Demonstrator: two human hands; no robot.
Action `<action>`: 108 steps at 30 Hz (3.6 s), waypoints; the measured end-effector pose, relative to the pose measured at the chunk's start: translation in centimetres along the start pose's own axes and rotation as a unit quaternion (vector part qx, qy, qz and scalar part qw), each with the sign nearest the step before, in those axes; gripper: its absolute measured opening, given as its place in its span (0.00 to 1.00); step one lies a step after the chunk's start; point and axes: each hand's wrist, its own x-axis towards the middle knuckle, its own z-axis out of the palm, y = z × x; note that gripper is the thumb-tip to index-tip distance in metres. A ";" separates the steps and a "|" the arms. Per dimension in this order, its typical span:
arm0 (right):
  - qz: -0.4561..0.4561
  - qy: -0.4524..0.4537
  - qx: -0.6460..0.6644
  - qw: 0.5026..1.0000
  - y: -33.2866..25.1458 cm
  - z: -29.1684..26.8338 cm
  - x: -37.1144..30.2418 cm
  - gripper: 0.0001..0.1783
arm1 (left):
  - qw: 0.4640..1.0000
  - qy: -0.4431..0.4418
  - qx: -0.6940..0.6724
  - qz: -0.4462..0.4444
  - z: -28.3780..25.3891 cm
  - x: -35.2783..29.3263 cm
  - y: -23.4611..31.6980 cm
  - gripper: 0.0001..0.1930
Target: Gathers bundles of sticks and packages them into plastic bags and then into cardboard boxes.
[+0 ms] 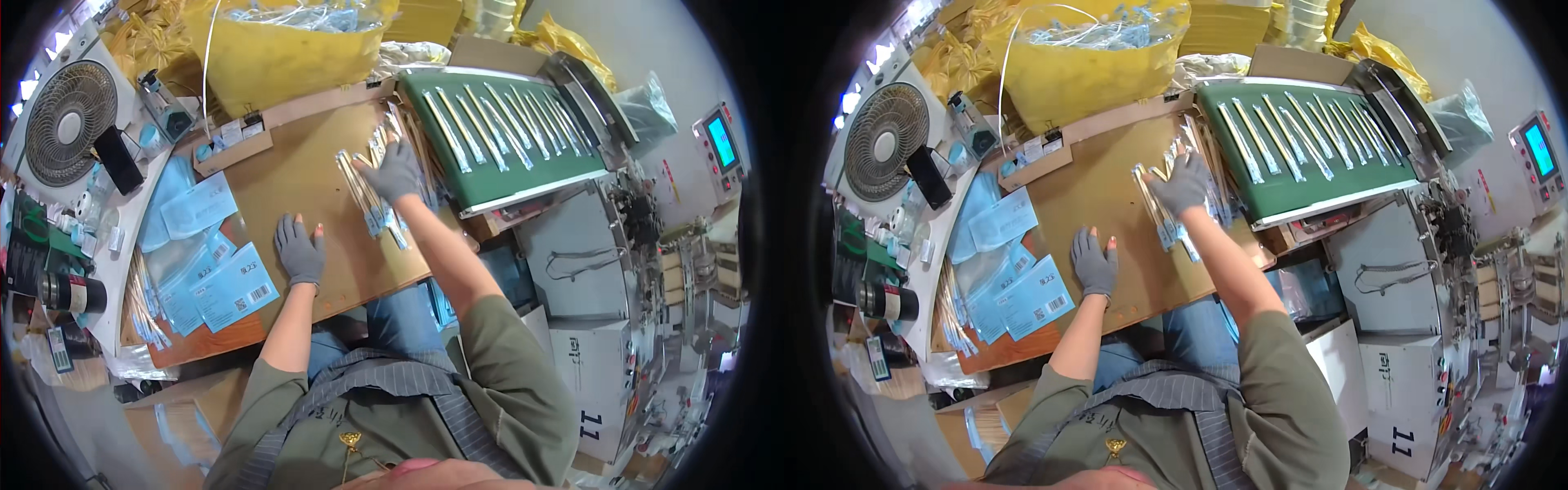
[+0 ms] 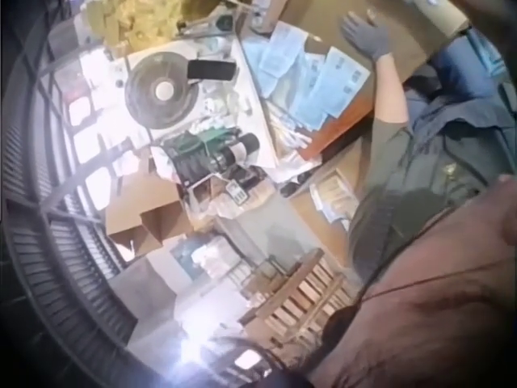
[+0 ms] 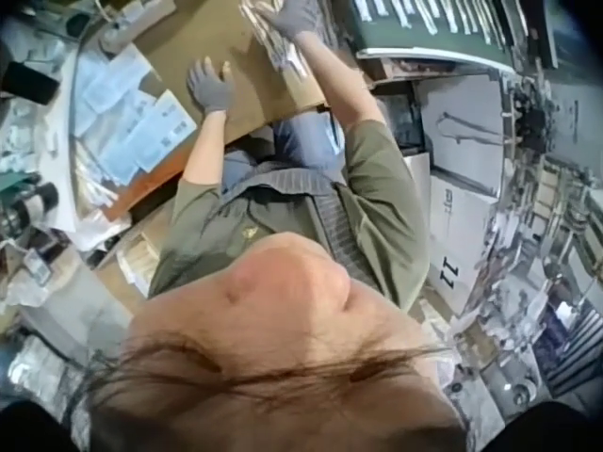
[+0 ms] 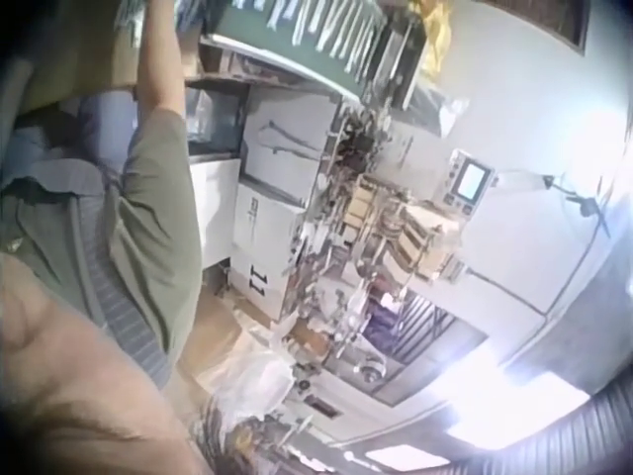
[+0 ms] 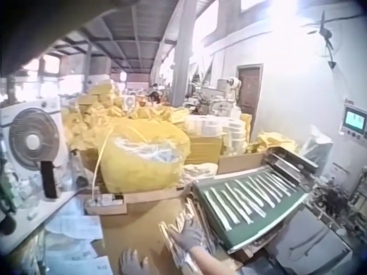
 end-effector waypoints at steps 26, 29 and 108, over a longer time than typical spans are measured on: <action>-0.107 -0.101 0.059 0.987 2.4 2.8 -3.1 0.33 | 0.994 -0.055 -0.040 0.083 1.5 3.9 0.8 0.35; 0.010 0.000 0.246 0.969 0.7 0.7 -5.0 0.30 | 0.995 -0.048 -0.039 0.079 1.7 3.6 0.5 0.35; -0.146 0.195 0.016 0.970 11.3 -12.3 1.9 0.34 | 0.992 -0.079 -0.001 0.096 1.6 3.5 0.3 0.37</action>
